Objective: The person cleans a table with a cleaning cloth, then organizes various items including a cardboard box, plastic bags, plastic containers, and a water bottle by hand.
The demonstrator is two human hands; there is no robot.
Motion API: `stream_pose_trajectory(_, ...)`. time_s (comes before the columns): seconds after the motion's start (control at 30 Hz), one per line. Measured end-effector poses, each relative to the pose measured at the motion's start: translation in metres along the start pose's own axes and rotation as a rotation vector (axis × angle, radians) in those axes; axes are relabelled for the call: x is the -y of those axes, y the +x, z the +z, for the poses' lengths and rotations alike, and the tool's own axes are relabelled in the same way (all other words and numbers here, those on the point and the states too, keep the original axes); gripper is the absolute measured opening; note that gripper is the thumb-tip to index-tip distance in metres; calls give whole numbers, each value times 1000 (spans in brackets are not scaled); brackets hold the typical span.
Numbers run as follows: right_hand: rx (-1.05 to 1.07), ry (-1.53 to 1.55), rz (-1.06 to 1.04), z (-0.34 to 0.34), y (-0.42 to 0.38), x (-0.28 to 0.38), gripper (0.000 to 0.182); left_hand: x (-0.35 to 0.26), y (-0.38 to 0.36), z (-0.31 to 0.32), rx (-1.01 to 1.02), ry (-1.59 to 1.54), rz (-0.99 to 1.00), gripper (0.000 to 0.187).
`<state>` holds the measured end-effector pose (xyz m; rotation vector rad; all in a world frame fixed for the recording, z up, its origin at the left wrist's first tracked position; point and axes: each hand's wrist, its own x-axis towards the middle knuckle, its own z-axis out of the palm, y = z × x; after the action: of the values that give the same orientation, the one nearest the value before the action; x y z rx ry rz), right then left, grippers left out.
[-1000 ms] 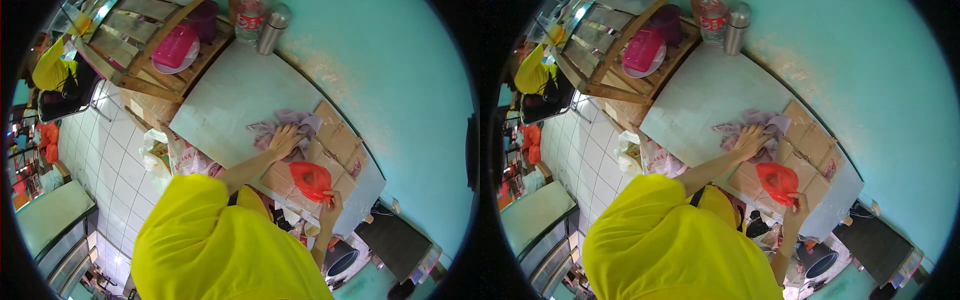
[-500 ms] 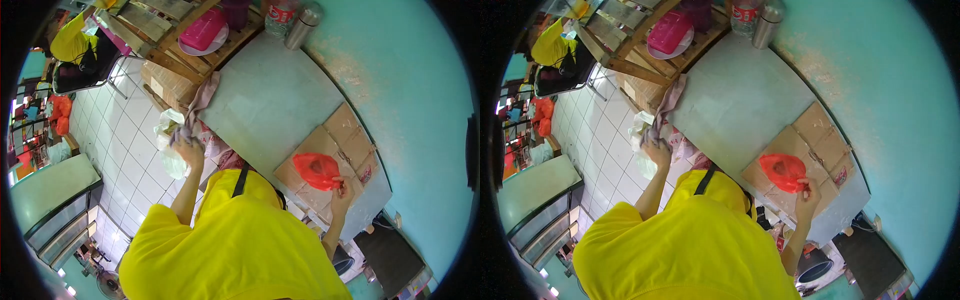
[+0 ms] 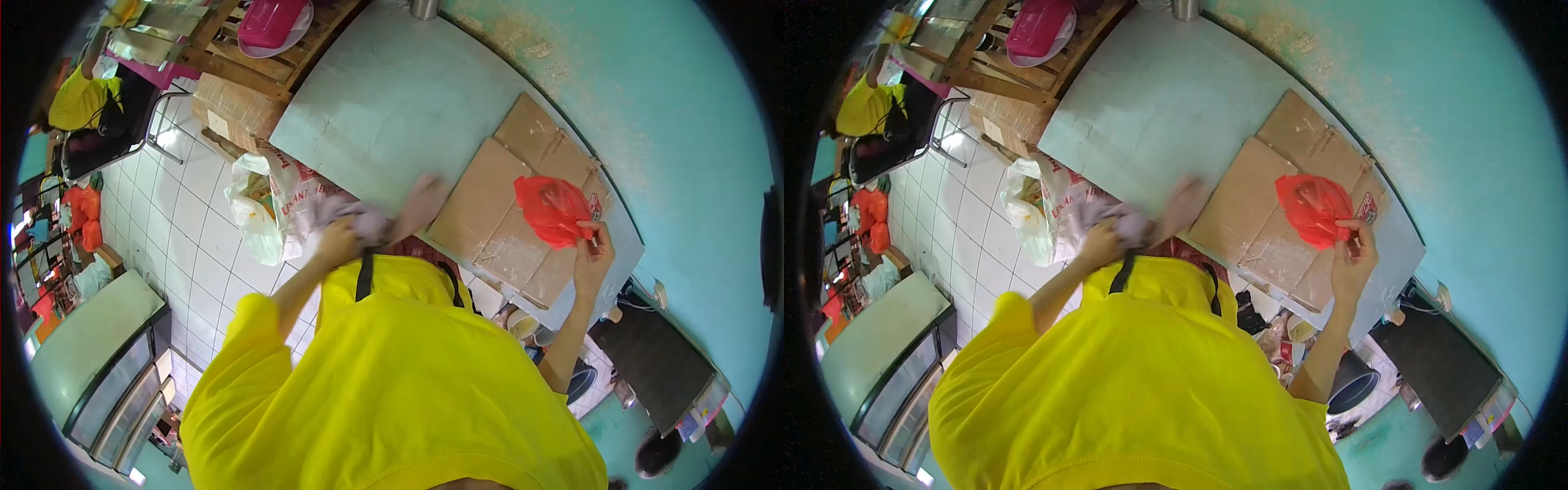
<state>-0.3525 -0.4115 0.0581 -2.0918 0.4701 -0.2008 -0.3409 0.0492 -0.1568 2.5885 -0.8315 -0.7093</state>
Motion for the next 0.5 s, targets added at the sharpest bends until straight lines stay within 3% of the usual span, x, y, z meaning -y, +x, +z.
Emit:
stream_pose_trajectory(0.03, 24, 5, -2, -2, -1, -8, 17, 29, -37, 3, 17, -79, -65, 30)
stream_pose_trajectory(0.07, 39, 56, 30, 0, -2, -10, 18, 23, -67, -27, 120, 13, -366, 24)
stream_pose_trajectory(0.1, 57, 109, 53, 5, -3, -8, 19, 46, -105, -22, 59, 7, -411, 29)
stream_pose_trajectory(0.13, 78, 162, 70, 11, -1, -10, 20, 60, -133, -18, 104, -21, -651, 32)
stream_pose_trajectory(0.17, 18, 173, -88, 21, 4, -40, 23, 46, -146, -36, 25, -60, -765, 35)
stream_pose_trajectory(0.2, 78, 240, -57, 24, 12, -34, 24, 30, -158, -56, -56, -103, -879, 38)
stream_pose_trajectory(0.3, 211, 324, 36, 53, 32, -3, 22, 6, -165, -62, -365, -332, -1039, 46)
stream_pose_trajectory(0.4, 129, 484, -74, 100, 62, 28, 18, 12, -158, -15, -734, -517, -1019, 41)
stream_pose_trajectory(0.5, 157, 311, -221, 140, 102, 59, 20, -2, -145, -12, -811, -705, -1067, 43)
